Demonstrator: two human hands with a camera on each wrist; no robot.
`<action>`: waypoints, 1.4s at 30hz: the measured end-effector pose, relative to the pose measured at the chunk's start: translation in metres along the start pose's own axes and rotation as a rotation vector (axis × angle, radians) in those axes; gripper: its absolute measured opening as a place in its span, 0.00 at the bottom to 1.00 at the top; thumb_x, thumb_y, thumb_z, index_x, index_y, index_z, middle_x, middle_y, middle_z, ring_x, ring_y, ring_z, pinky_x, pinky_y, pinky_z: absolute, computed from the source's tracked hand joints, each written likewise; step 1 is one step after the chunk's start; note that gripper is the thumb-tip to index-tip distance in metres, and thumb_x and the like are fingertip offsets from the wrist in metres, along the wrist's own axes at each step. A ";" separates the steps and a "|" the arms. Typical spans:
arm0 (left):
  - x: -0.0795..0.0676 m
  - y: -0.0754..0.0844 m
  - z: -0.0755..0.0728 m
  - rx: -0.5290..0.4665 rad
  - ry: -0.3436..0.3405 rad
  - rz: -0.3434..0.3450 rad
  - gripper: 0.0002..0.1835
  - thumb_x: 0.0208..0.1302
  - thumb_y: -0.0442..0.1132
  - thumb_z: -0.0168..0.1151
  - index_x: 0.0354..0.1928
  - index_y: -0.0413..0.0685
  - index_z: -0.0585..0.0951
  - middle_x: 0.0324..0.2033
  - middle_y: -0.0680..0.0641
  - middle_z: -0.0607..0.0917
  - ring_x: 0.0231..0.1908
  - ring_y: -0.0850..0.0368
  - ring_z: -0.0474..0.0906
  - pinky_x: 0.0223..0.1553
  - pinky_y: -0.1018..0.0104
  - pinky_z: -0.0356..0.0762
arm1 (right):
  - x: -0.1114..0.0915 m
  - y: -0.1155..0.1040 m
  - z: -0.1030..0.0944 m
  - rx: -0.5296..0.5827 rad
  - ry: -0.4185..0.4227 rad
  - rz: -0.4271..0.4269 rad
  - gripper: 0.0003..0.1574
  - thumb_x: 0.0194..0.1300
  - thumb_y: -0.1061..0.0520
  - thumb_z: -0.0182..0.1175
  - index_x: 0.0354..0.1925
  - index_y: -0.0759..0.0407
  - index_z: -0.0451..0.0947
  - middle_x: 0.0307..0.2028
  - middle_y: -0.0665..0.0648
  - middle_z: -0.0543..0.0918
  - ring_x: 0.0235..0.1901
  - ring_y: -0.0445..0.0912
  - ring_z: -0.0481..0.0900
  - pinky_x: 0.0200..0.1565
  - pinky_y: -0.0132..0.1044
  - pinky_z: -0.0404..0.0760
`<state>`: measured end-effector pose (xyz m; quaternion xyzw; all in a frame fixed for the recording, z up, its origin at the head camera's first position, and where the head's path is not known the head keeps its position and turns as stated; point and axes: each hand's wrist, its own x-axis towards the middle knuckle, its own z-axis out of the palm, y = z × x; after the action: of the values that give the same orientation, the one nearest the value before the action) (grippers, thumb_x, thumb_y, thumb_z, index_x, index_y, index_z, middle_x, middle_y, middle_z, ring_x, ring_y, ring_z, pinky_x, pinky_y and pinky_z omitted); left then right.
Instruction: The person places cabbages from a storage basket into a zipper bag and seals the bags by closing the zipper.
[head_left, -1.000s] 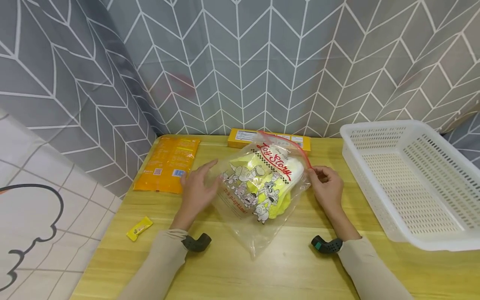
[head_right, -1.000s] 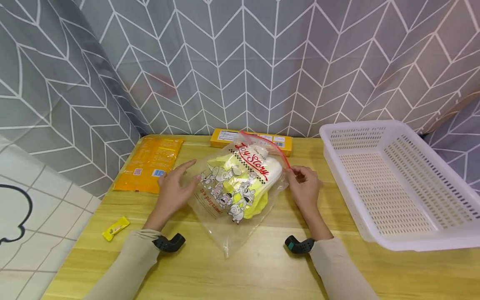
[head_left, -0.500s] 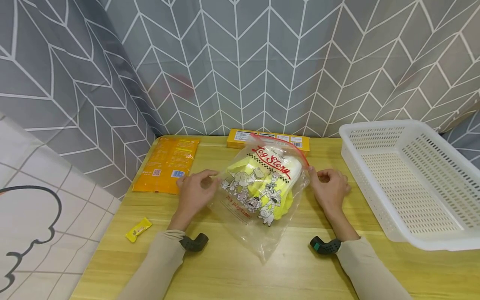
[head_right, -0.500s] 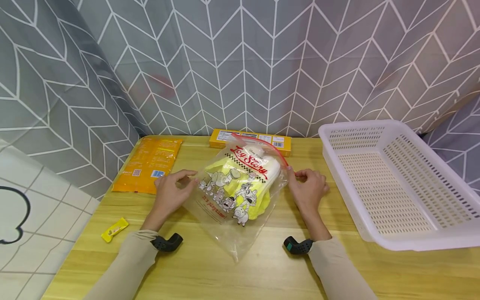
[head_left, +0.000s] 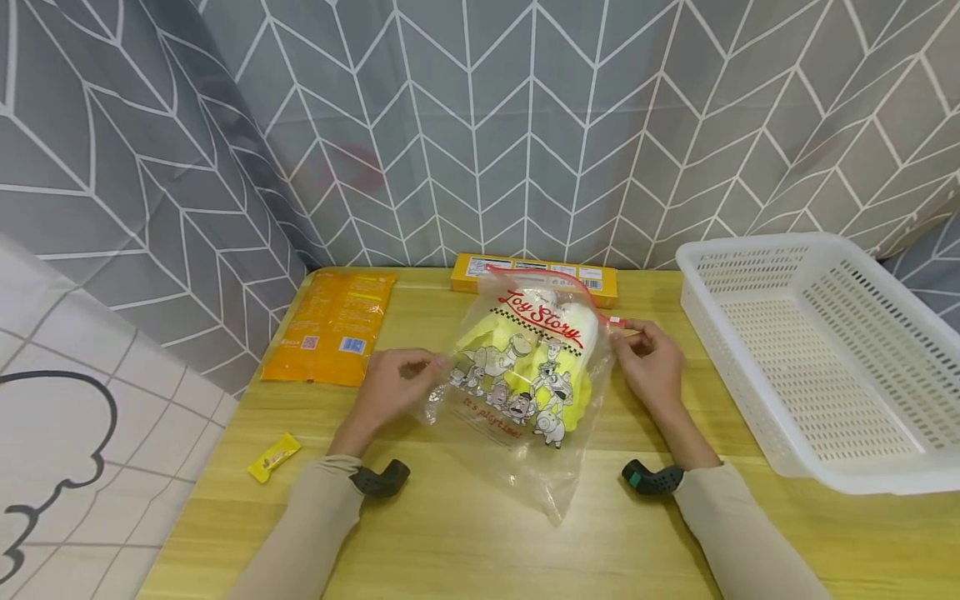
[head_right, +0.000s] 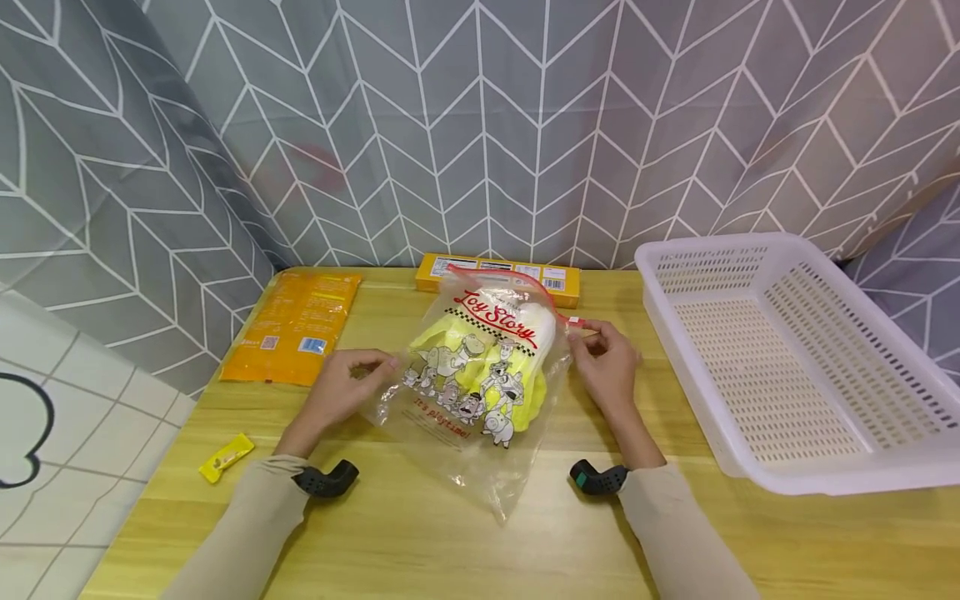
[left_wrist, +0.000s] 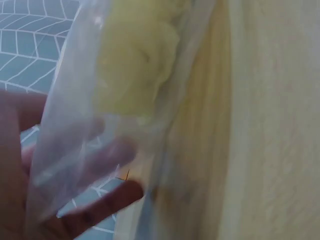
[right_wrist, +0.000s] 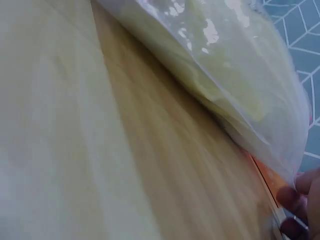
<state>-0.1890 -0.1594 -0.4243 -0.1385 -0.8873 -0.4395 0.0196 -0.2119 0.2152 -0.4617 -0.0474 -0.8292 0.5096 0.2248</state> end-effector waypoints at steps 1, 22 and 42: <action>0.000 0.000 -0.001 -0.008 -0.034 -0.003 0.12 0.70 0.50 0.65 0.42 0.52 0.90 0.42 0.51 0.92 0.42 0.56 0.85 0.50 0.55 0.82 | 0.002 0.000 0.001 0.008 -0.014 -0.008 0.15 0.65 0.62 0.66 0.50 0.64 0.84 0.30 0.69 0.87 0.26 0.27 0.75 0.35 0.19 0.72; 0.001 -0.006 0.008 -0.163 -0.519 0.216 0.09 0.66 0.39 0.69 0.46 0.49 0.90 0.39 0.53 0.92 0.33 0.65 0.80 0.38 0.70 0.79 | 0.012 -0.030 -0.012 0.140 -0.220 -0.057 0.16 0.68 0.69 0.60 0.53 0.77 0.80 0.25 0.57 0.84 0.24 0.33 0.74 0.31 0.23 0.72; 0.033 0.000 0.008 -0.484 -0.239 -0.229 0.25 0.80 0.50 0.49 0.70 0.43 0.68 0.64 0.38 0.79 0.51 0.49 0.84 0.65 0.51 0.74 | 0.017 -0.003 0.004 0.296 -0.257 0.034 0.16 0.74 0.60 0.60 0.51 0.73 0.82 0.36 0.36 0.87 0.37 0.30 0.82 0.40 0.22 0.78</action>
<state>-0.2202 -0.1457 -0.4239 -0.0888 -0.7626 -0.6183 -0.1681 -0.2283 0.2152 -0.4552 0.0375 -0.7663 0.6314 0.1128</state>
